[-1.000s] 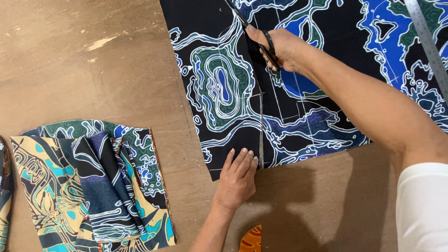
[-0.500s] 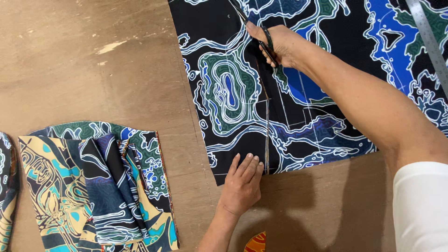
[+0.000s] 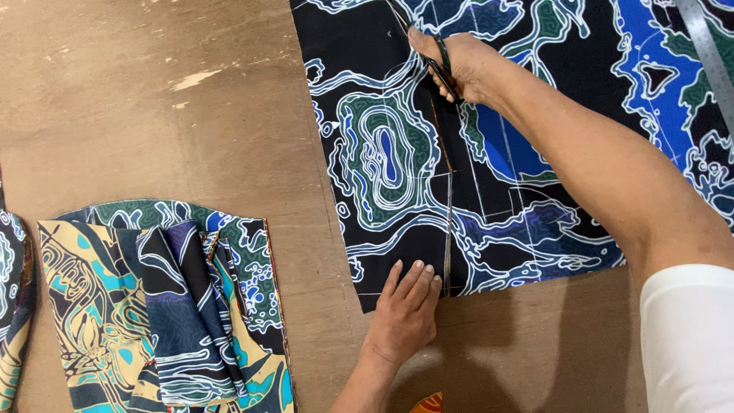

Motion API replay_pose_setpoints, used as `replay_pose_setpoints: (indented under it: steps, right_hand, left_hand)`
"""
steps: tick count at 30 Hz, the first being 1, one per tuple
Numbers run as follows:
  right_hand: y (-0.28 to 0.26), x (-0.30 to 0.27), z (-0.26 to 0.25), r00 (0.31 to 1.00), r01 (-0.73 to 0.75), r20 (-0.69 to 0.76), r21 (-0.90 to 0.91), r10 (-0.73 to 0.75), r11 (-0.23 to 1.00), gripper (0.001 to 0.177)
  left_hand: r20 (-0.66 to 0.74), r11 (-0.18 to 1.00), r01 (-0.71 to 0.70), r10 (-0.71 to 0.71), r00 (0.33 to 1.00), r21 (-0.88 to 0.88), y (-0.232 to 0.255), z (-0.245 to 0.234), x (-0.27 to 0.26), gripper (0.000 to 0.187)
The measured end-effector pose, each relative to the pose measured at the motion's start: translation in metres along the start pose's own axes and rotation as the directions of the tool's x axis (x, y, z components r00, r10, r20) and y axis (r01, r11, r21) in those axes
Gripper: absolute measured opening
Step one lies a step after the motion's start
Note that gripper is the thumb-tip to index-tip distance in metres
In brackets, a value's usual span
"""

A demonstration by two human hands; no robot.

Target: The person lays out a patterned fabric on a wooden table, aligns it, and uses scissors to cut along marked lines. The person repeatedly adjusts the fabric and cuts multiple sections, then folds the cut pieces and sets them aside.

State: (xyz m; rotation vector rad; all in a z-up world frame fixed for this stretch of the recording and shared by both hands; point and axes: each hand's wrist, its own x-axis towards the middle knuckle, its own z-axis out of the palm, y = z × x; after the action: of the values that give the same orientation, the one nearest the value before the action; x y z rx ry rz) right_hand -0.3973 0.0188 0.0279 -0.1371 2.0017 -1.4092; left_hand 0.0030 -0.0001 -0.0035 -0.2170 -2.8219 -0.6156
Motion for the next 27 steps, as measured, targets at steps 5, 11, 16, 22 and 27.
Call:
replay_pose_setpoints:
  steps: [5,11,16,22,27]
  right_hand:
    - [0.006,0.005,-0.004,0.997,0.073,0.020,0.064,-0.074,0.995,0.061]
    - [-0.006,0.022,0.005,0.998,0.041,-0.041,0.027,-0.040,0.999,0.062]
    - [-0.008,0.029,0.009,0.997,0.069,0.023,0.050,-0.070,0.996,0.063]
    - [-0.006,0.035,0.011,0.999,0.053,-0.008,0.051,-0.052,0.997,0.064]
    - [-0.013,0.043,0.016,0.997,0.073,-0.040,0.037,-0.071,0.997,0.063]
  left_hand:
    - [-0.024,1.000,-0.009,0.009,1.000,-0.003,-0.001,0.003,-0.001,0.034]
    - [-0.027,1.000,-0.004,0.004,1.000,-0.019,-0.001,0.002,-0.001,0.034]
    - [-0.058,0.999,-0.005,0.003,0.998,-0.046,-0.001,-0.001,0.001,0.034]
    - [-0.078,0.997,-0.015,0.009,0.997,-0.074,-0.002,0.001,0.000,0.035]
    - [-0.077,0.998,-0.018,0.012,0.997,-0.067,-0.002,0.003,-0.002,0.036]
